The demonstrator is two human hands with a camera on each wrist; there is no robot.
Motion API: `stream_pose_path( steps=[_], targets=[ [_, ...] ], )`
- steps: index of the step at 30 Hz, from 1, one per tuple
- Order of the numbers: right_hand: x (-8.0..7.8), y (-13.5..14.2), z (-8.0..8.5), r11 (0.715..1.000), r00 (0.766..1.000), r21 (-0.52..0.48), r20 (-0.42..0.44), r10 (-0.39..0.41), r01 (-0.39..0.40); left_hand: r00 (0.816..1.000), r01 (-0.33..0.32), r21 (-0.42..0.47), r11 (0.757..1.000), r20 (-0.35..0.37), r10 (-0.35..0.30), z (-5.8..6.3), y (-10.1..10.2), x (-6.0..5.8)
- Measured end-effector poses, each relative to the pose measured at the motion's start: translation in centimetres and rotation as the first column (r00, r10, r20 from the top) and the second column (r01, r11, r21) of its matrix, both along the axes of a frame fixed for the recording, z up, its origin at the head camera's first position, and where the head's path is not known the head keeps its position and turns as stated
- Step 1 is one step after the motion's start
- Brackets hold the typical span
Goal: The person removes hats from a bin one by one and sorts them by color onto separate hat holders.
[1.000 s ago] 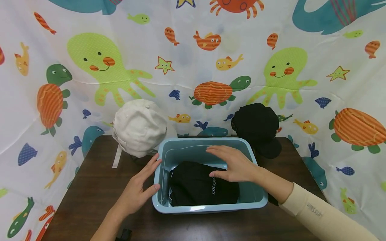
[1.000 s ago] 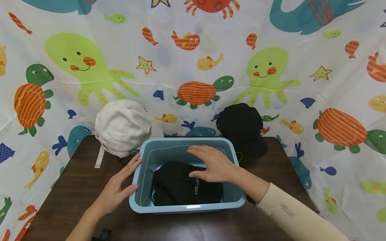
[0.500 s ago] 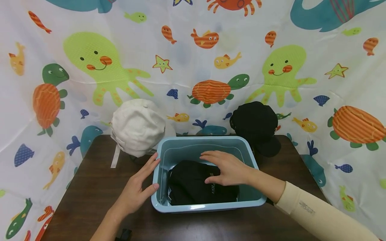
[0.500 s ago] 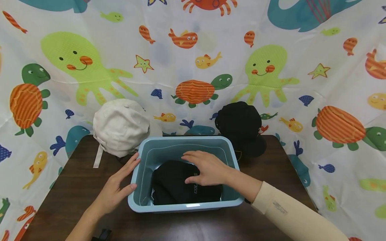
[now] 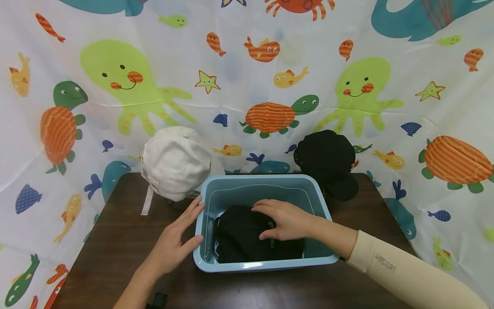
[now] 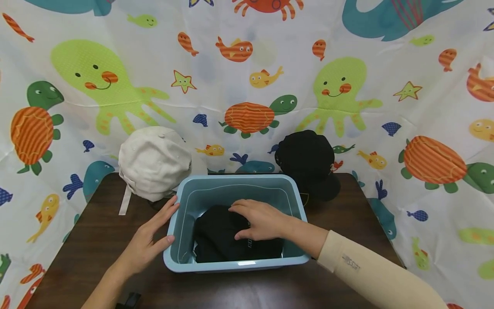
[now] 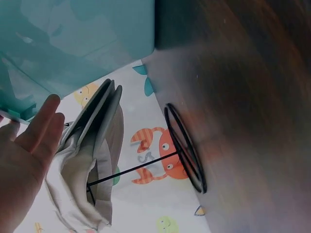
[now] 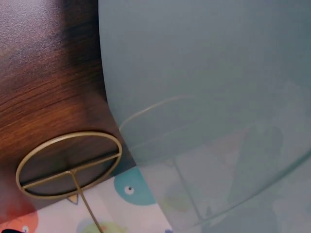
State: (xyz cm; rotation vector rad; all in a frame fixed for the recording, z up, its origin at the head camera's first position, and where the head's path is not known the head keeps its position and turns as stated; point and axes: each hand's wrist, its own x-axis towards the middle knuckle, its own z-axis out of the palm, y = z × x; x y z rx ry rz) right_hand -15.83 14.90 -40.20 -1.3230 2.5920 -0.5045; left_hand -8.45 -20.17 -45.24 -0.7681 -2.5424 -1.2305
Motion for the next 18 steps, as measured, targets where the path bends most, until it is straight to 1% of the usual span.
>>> stream_pose_path(
  steps=[4, 8, 14, 18],
  targets=[
    [-0.12, -0.08, -0.22, 1.0, 1.0, -0.001, 0.027, 0.004, -0.004, 0.999, -0.034, -0.125, 0.992, -0.036, 0.03, 0.42, -0.31, 0.07],
    [-0.12, -0.15, -0.43, 1.0, 0.999, 0.001, 0.051, 0.012, -0.012, 0.995, -0.044, -0.222, 0.974, -0.101, 0.022, 0.78, -0.49, 0.03],
    [-0.1, -0.3, -0.73, 1.0, 0.998, 0.025, 0.063, 0.009, -0.011, 0.982, -0.054, -0.296, 0.954, -0.191, -0.004, 0.91, -0.74, -0.19],
    [-0.08, -0.37, -0.77, 0.999, 0.998, 0.042, 0.062, 0.011, -0.013, 0.975, -0.06, -0.324, 0.944, -0.22, -0.014, 0.93, -0.83, -0.34]
  ],
)
